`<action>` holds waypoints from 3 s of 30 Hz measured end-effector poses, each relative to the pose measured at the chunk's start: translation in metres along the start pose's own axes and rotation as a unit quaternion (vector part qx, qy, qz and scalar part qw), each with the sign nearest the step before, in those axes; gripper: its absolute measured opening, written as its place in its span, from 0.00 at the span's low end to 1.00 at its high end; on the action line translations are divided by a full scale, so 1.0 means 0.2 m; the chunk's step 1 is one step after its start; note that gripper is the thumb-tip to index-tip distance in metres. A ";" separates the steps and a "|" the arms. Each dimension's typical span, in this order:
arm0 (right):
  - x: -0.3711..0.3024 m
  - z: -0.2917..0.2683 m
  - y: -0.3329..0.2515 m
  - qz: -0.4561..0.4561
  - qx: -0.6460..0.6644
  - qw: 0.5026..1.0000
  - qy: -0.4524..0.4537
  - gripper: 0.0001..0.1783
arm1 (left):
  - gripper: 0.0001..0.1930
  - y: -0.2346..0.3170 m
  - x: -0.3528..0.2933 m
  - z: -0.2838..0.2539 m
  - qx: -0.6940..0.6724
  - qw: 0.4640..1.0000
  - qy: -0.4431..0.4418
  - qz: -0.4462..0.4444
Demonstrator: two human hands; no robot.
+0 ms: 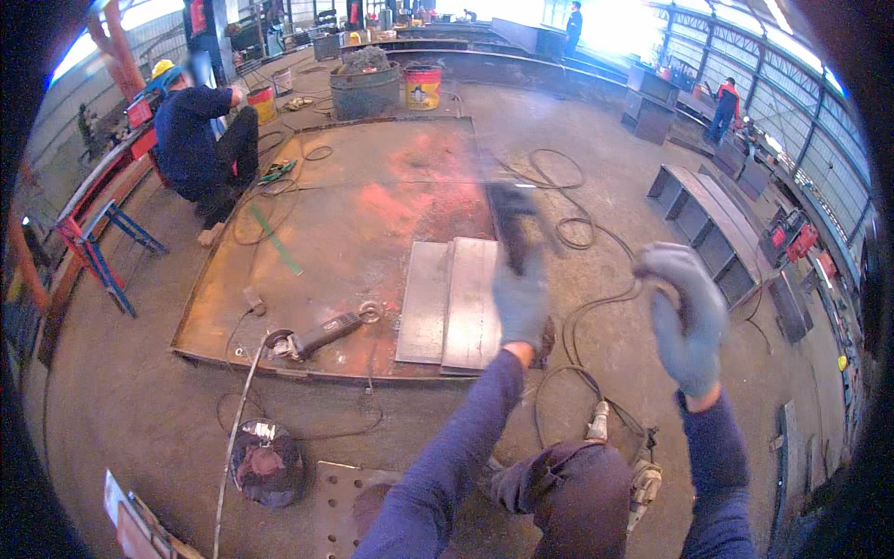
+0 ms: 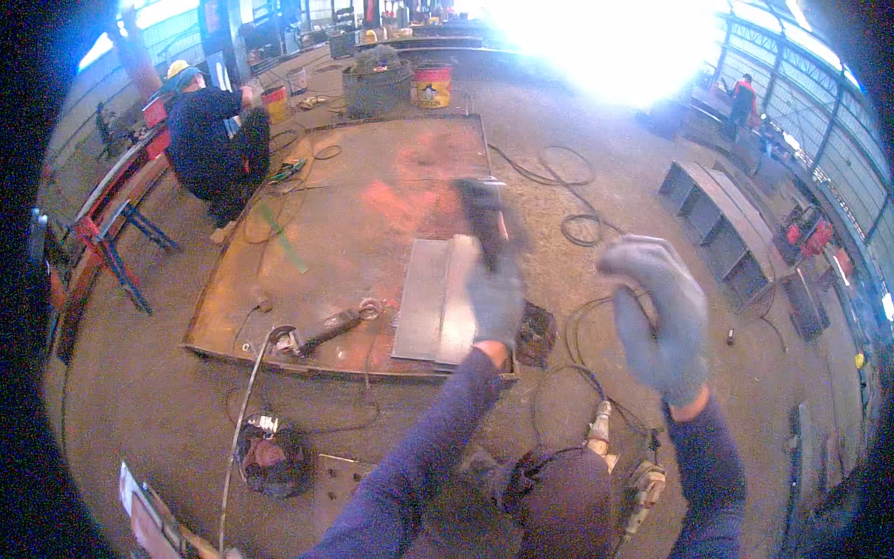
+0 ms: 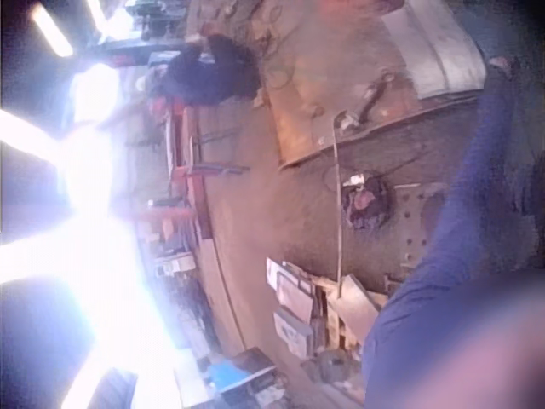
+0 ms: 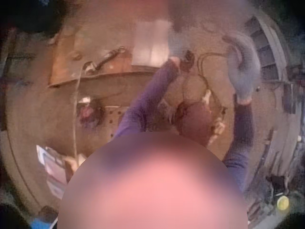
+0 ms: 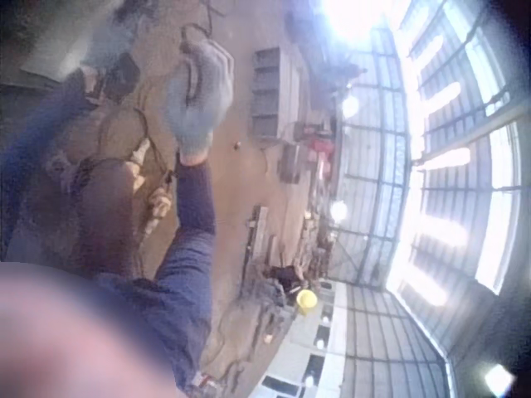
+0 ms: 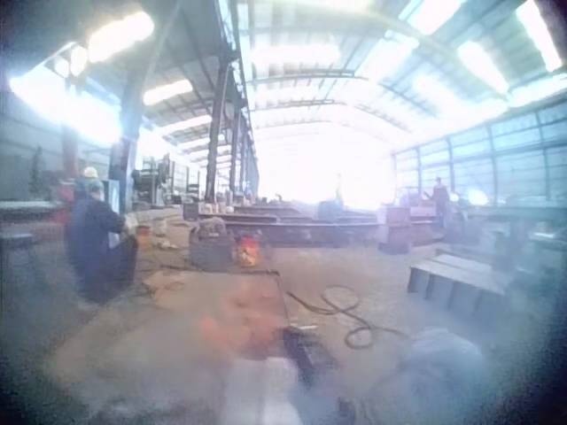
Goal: The person uses a handheld cutting torch to cut a long metal bar and a large metal sheet in a workshop. They reposition the pieces between cuts and move around the workspace to access different sections.
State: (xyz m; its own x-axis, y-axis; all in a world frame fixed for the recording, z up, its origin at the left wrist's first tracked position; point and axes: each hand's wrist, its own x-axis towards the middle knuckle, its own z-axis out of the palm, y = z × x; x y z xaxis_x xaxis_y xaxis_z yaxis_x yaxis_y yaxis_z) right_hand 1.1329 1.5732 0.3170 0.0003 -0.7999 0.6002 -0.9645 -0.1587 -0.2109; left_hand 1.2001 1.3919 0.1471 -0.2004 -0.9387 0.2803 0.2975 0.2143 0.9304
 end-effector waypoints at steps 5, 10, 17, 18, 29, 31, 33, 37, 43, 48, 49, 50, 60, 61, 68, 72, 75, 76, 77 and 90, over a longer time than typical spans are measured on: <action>0.06 0.70 0.20 0.062 0.236 0.963 -0.119 0.45 | 0.20 0.10 0.07 -0.36 -0.361 0.914 0.099 -0.153; 0.35 1.18 0.11 0.215 0.563 0.741 -0.295 0.32 | 0.23 -0.03 0.00 -0.51 -0.316 0.938 0.024 -0.144; 0.25 1.51 0.32 0.203 0.473 0.821 -0.247 0.20 | 0.31 -0.22 -0.09 -0.67 -0.187 0.957 -0.052 -0.217; 0.19 1.50 0.37 0.228 0.448 0.831 -0.239 0.20 | 0.33 -0.19 -0.20 -0.72 0.058 0.975 -0.069 -0.201; 0.59 1.15 0.45 0.224 0.163 0.850 -0.448 0.22 | 0.21 0.02 -1.21 -1.67 0.295 0.893 0.137 -0.312; 0.58 1.12 0.51 0.150 0.088 0.856 -0.487 0.29 | 0.21 0.25 -1.21 -1.65 0.299 0.873 0.209 -0.324; 0.49 1.16 0.60 0.116 0.098 0.891 -0.428 0.31 | 0.21 0.46 -1.21 -1.66 0.289 0.840 0.275 -0.367; 0.68 1.28 0.57 0.081 0.022 0.911 -0.405 0.34 | 0.22 0.71 -1.63 -1.79 0.291 0.766 0.290 -0.494; 1.07 1.92 0.64 0.117 0.004 0.898 -0.424 0.26 | 0.21 1.43 -2.45 -1.51 0.188 0.604 0.421 -0.650; 1.11 2.07 0.59 0.094 -0.001 0.888 -0.450 0.31 | 0.21 2.07 -2.46 -1.09 0.141 0.465 0.488 -0.725; 1.13 2.04 0.51 0.108 0.000 0.883 -0.457 0.32 | 0.21 2.16 -2.44 -1.02 0.140 0.438 0.488 -0.741; 1.16 2.01 0.45 0.121 0.000 0.877 -0.465 0.33 | 0.22 2.24 -2.42 -0.95 0.138 0.412 0.487 -0.758; 1.20 1.93 0.40 0.070 0.132 0.888 -0.435 0.26 | 0.27 2.43 -2.07 -0.91 0.285 0.480 0.307 -0.771; 1.14 1.98 0.53 0.088 0.072 0.899 -0.423 0.21 | 0.26 2.39 -2.03 -0.96 0.280 0.506 0.285 -0.764; 1.12 1.91 0.47 0.196 0.018 0.858 -0.474 0.19 | 0.22 2.31 -1.91 -1.24 0.287 0.554 0.266 -0.735; 1.17 1.66 0.43 0.282 0.049 0.869 -0.403 0.18 | 0.21 2.25 -1.72 -1.36 0.294 0.574 0.286 -0.709; 1.29 1.35 0.56 0.343 0.084 0.883 -0.309 0.24 | 0.21 2.10 -1.43 -1.34 0.285 0.605 0.318 -0.672; 1.28 1.21 0.79 0.363 0.064 0.888 -0.274 0.23 | 0.21 2.00 -1.27 -1.31 0.268 0.630 0.310 -0.660; 1.34 1.06 0.86 0.391 0.134 0.885 -0.212 0.22 | 0.22 1.95 -1.12 -1.31 0.267 0.645 0.318 -0.642; 1.90 -0.74 2.27 0.628 0.476 0.603 0.127 0.09 | 0.25 1.18 0.89 0.48 0.240 0.789 0.290 -0.486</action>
State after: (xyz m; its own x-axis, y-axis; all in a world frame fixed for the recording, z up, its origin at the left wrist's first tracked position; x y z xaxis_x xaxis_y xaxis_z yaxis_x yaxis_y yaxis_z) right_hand 0.6557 1.2834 0.5627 -0.7291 -0.5404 -0.4201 0.4260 0.1221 -0.8965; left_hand 1.1455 1.3012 0.4390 0.3863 -0.6582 -0.6461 -0.1479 -0.7357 0.6610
